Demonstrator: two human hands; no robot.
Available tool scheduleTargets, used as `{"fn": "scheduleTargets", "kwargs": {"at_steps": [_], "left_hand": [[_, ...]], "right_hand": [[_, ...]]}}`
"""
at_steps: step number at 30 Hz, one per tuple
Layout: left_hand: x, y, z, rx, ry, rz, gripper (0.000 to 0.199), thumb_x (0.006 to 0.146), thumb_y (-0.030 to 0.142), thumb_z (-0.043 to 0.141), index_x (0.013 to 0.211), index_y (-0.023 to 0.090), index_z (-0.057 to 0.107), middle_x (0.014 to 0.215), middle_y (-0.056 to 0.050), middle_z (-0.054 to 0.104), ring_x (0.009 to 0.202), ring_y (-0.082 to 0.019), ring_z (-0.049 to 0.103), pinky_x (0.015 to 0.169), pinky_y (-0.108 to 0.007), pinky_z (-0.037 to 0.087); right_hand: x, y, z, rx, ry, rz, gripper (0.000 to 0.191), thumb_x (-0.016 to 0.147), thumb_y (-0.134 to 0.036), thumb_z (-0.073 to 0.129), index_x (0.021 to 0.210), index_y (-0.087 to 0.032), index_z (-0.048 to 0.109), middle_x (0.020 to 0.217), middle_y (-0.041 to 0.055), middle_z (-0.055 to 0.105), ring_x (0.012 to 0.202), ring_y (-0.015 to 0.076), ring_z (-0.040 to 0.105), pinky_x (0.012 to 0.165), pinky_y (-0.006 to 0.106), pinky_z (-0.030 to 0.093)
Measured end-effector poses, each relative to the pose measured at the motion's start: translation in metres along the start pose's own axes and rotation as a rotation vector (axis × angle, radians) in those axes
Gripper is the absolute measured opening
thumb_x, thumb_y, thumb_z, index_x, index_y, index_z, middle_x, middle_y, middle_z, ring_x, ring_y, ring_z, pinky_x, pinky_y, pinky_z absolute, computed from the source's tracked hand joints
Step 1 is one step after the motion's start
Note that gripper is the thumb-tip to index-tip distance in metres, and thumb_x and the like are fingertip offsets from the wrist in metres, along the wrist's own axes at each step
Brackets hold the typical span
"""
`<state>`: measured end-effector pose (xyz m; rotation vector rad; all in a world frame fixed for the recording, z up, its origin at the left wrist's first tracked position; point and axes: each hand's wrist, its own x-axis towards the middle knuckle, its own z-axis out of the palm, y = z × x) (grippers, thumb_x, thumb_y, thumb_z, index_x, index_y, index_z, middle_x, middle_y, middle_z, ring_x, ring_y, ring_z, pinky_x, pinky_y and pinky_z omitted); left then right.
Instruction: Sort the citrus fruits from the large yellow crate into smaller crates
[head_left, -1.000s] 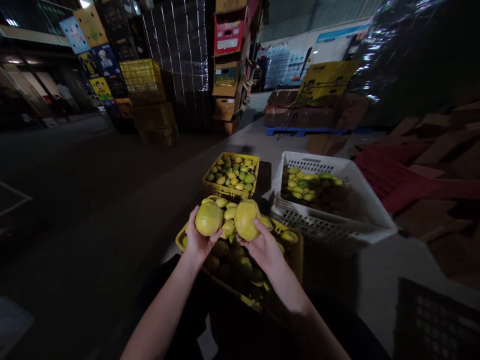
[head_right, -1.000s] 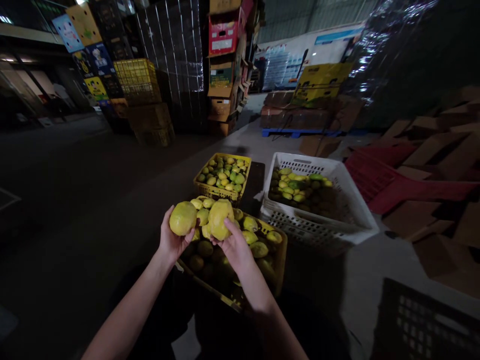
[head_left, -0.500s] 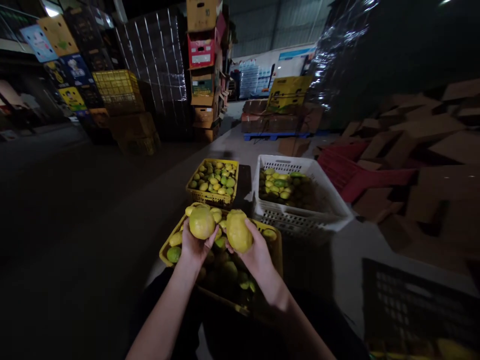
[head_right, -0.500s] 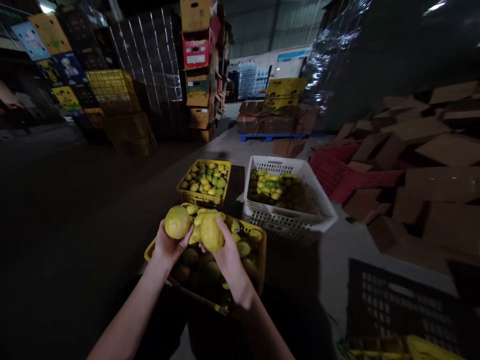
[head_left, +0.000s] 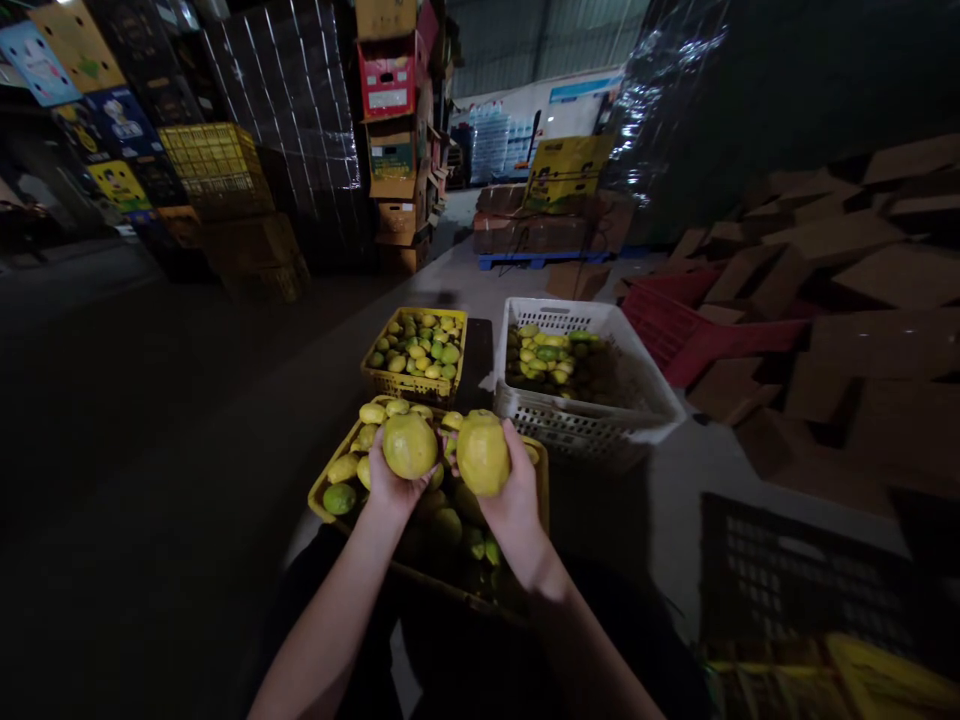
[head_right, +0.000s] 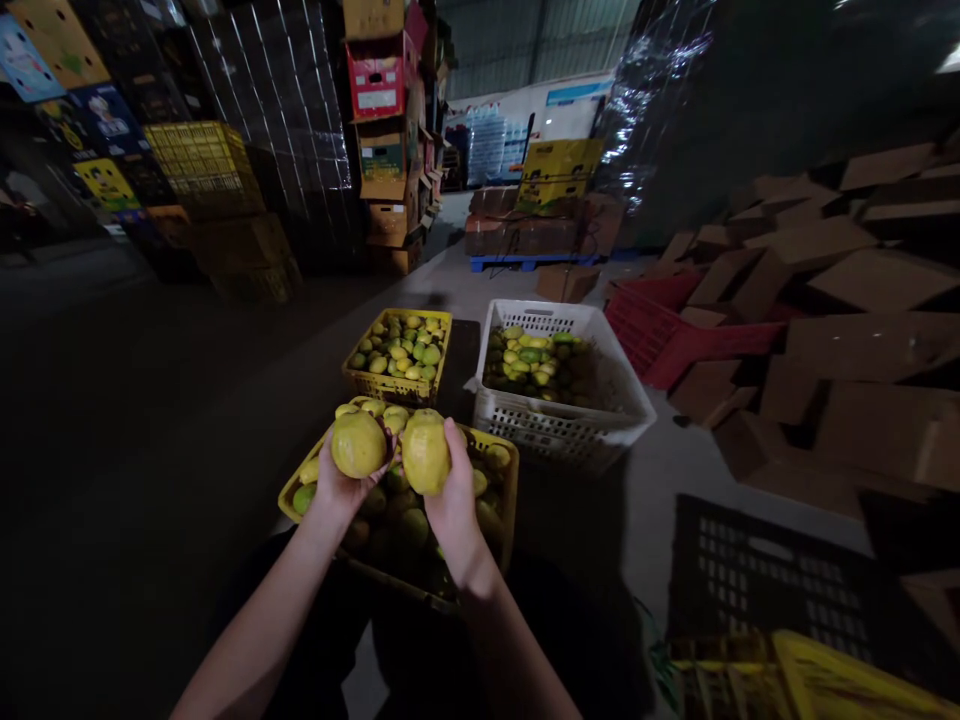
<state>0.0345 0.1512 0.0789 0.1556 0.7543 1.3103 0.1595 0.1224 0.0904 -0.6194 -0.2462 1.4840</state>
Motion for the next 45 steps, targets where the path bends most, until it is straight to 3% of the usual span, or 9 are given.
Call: {"fn": "scheduleTargets", "kwargs": {"at_steps": [5,12,16,25,34,40,45], "left_hand": [[-0.005,-0.002,0.010,0.065,0.020,0.192,0.023,0.078,0.033,0.056,0.085,0.018,0.072,0.080,-0.006,0.074,0.089,-0.025,0.074,0.081,-0.034,0.061],[-0.010,0.001,0.017,-0.044,0.138,0.189,0.018,0.073,0.027,0.062,0.078,0.014,0.072,0.074,-0.003,0.073,0.065,-0.017,0.069,0.071,-0.028,0.057],[-0.008,0.003,0.014,-0.078,0.096,0.149,0.018,0.074,0.025,0.063,0.080,0.012,0.073,0.075,-0.006,0.074,0.066,-0.019,0.071,0.075,-0.031,0.058],[0.003,0.004,0.001,-0.154,0.052,-0.031,0.032,0.085,0.027,0.058,0.111,0.015,0.072,0.082,-0.006,0.075,0.068,-0.021,0.072,0.068,-0.031,0.059],[-0.005,0.012,0.005,-0.200,0.011,-0.105,0.044,0.097,0.035,0.043,0.130,0.013,0.064,0.090,-0.012,0.076,0.074,-0.025,0.073,0.068,-0.039,0.062],[-0.012,0.015,0.012,-0.302,0.059,-0.118,0.046,0.103,0.036,0.034,0.132,0.016,0.063,0.090,-0.012,0.075,0.074,-0.022,0.074,0.063,-0.032,0.064],[-0.014,0.021,0.009,-0.304,0.075,-0.089,0.051,0.098,0.054,0.047,0.125,0.014,0.065,0.083,-0.009,0.073,0.070,-0.019,0.073,0.065,-0.028,0.065]], "right_hand": [[0.004,0.014,0.006,-0.131,0.189,-0.286,0.025,0.066,-0.039,0.086,0.078,-0.021,0.072,0.077,-0.0031,0.076,0.078,0.0167,0.072,0.072,0.026,0.060],[0.017,0.025,0.000,-0.249,0.262,-0.458,0.031,0.061,-0.046,0.086,0.080,-0.023,0.076,0.087,-0.0008,0.079,0.088,0.0199,0.070,0.081,0.032,0.057],[0.022,0.029,-0.002,-0.254,0.233,-0.414,0.037,0.062,-0.052,0.084,0.081,-0.022,0.075,0.086,-0.0002,0.077,0.086,0.0218,0.071,0.081,0.035,0.057],[0.029,0.028,0.003,-0.032,0.232,-0.222,0.026,0.071,-0.042,0.081,0.083,-0.022,0.070,0.078,-0.0053,0.076,0.070,0.0132,0.070,0.066,0.023,0.057],[0.033,0.014,-0.005,0.021,0.086,0.027,0.025,0.081,-0.044,0.072,0.091,-0.021,0.070,0.077,-0.0005,0.078,0.063,0.0174,0.072,0.062,0.029,0.061],[0.019,0.007,0.009,0.043,0.074,0.086,0.015,0.075,-0.032,0.075,0.085,-0.022,0.069,0.074,-0.0012,0.076,0.061,0.0162,0.069,0.051,0.024,0.056],[0.015,0.004,0.008,-0.004,-0.024,0.175,0.018,0.072,-0.033,0.075,0.084,-0.023,0.067,0.071,0.0002,0.074,0.058,0.0194,0.069,0.044,0.027,0.052]]}}
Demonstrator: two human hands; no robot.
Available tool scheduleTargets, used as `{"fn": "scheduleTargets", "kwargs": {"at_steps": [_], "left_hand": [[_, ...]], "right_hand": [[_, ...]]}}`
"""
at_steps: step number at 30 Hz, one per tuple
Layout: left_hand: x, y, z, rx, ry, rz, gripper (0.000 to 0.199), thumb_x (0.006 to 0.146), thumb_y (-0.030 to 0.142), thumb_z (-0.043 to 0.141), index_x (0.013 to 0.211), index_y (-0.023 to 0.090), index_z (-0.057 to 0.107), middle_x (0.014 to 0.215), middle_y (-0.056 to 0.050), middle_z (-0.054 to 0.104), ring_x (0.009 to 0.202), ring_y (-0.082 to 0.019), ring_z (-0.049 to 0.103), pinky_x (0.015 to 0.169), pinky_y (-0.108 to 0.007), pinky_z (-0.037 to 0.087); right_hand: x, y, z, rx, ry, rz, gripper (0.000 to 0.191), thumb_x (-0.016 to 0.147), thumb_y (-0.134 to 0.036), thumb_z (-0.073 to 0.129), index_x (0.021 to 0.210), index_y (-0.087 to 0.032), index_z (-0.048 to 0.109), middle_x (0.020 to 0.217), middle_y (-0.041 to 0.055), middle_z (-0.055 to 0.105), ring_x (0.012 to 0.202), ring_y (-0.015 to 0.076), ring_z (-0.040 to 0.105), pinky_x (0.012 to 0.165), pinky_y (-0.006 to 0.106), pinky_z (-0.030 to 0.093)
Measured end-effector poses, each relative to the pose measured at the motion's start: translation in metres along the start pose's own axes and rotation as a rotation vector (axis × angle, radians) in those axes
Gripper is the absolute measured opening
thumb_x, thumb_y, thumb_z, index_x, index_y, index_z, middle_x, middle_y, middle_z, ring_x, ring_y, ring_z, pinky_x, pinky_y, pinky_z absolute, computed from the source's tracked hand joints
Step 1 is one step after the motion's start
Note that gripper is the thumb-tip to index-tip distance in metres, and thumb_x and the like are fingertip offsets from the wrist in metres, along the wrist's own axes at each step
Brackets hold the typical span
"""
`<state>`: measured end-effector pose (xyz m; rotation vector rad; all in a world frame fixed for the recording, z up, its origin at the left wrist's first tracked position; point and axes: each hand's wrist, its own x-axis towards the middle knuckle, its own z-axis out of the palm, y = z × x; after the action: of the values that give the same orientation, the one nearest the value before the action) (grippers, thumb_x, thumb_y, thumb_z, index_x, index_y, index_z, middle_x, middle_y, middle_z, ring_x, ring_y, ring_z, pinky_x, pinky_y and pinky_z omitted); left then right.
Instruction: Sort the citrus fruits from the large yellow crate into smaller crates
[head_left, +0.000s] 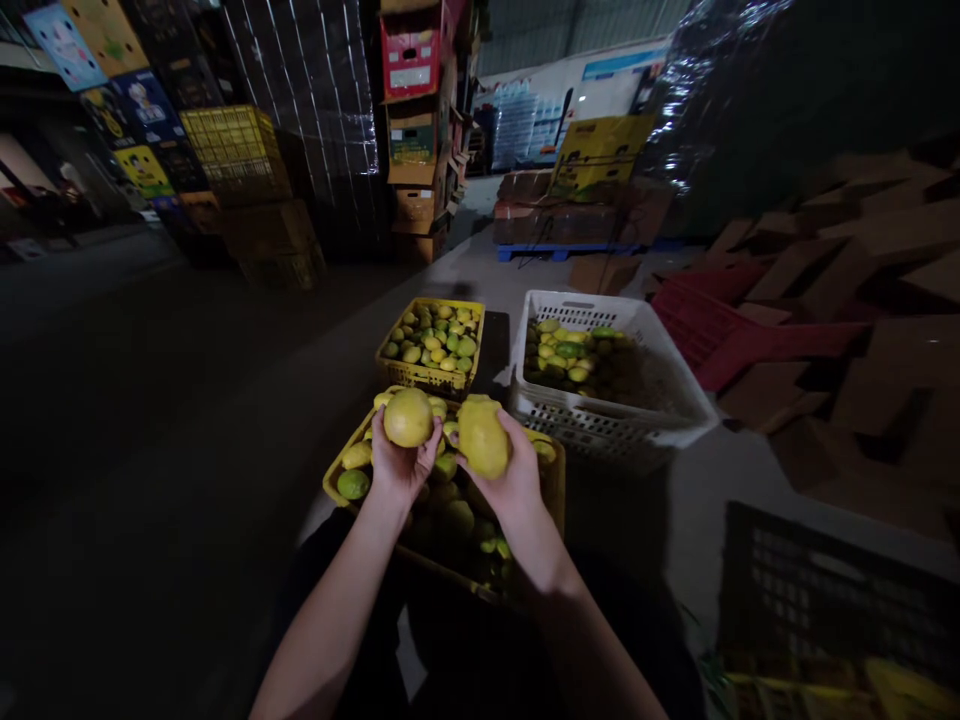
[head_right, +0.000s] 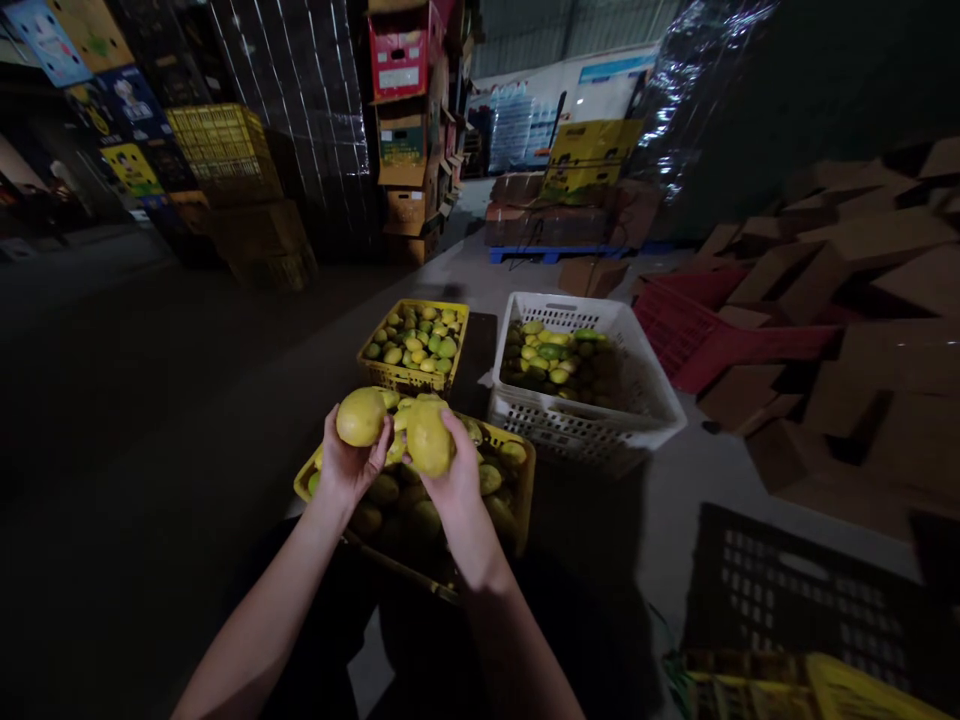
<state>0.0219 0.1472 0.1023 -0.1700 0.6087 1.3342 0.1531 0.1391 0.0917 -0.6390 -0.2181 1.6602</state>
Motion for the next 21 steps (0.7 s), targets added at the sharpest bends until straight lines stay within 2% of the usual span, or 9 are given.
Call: {"fn": "scheduleTargets", "kwargs": {"at_steps": [5,8,11,13,15,17,21], "left_hand": [[-0.002,0.007,-0.002,0.047,-0.034,0.007,0.048,0.101,0.047,0.042,0.129,0.015,0.064,0.085,-0.010,0.075,0.071,-0.020,0.074,0.065,-0.030,0.065],[-0.004,0.009,-0.002,0.141,-0.059,0.009,0.044,0.104,0.038,0.039,0.135,0.017,0.061,0.090,-0.010,0.076,0.074,-0.020,0.075,0.065,-0.030,0.064],[-0.007,0.009,-0.002,0.217,-0.077,0.008,0.045,0.105,0.039,0.038,0.138,0.017,0.060,0.094,-0.010,0.077,0.079,-0.021,0.076,0.072,-0.034,0.065],[-0.008,0.010,-0.003,0.222,-0.079,0.009,0.052,0.105,0.048,0.039,0.137,0.014,0.060,0.096,-0.012,0.077,0.081,-0.023,0.076,0.075,-0.037,0.065],[-0.010,0.011,-0.004,0.204,-0.079,0.004,0.056,0.102,0.054,0.042,0.135,0.013,0.061,0.094,-0.012,0.077,0.079,-0.024,0.075,0.074,-0.038,0.065],[-0.011,0.012,-0.006,0.170,-0.083,0.002,0.053,0.100,0.054,0.046,0.130,0.015,0.064,0.090,-0.011,0.076,0.076,-0.022,0.074,0.071,-0.035,0.064],[-0.011,0.012,-0.009,0.083,-0.126,0.028,0.038,0.098,0.047,0.050,0.111,0.018,0.071,0.087,-0.007,0.076,0.076,-0.020,0.073,0.071,-0.032,0.063]], "right_hand": [[0.003,0.004,-0.010,0.063,-0.006,0.012,0.026,0.076,-0.045,0.070,0.086,-0.021,0.066,0.070,0.0038,0.074,0.058,0.0199,0.068,0.051,0.029,0.056],[0.006,0.003,-0.011,0.066,-0.038,0.000,0.025,0.077,-0.045,0.070,0.086,-0.022,0.065,0.072,0.0048,0.075,0.060,0.0193,0.068,0.057,0.030,0.058],[0.007,-0.001,-0.008,0.014,0.074,0.029,0.018,0.087,-0.041,0.060,0.086,-0.024,0.064,0.069,0.0012,0.073,0.058,0.0186,0.067,0.054,0.030,0.057],[0.006,-0.002,-0.004,-0.008,0.163,0.062,0.025,0.095,-0.041,0.050,0.088,-0.022,0.066,0.066,0.0007,0.072,0.054,0.0184,0.066,0.050,0.029,0.055],[0.004,-0.002,-0.003,-0.002,0.193,0.082,0.029,0.097,-0.042,0.048,0.091,-0.021,0.067,0.065,0.0010,0.071,0.052,0.0182,0.065,0.048,0.028,0.053],[0.002,-0.001,-0.005,-0.007,0.158,0.095,0.027,0.094,-0.044,0.054,0.092,-0.021,0.068,0.067,0.0021,0.073,0.053,0.0189,0.066,0.046,0.028,0.052],[0.002,0.001,-0.013,-0.034,-0.008,0.079,0.031,0.086,-0.050,0.065,0.095,-0.021,0.070,0.074,0.0040,0.076,0.055,0.0187,0.067,0.046,0.027,0.052]]}}
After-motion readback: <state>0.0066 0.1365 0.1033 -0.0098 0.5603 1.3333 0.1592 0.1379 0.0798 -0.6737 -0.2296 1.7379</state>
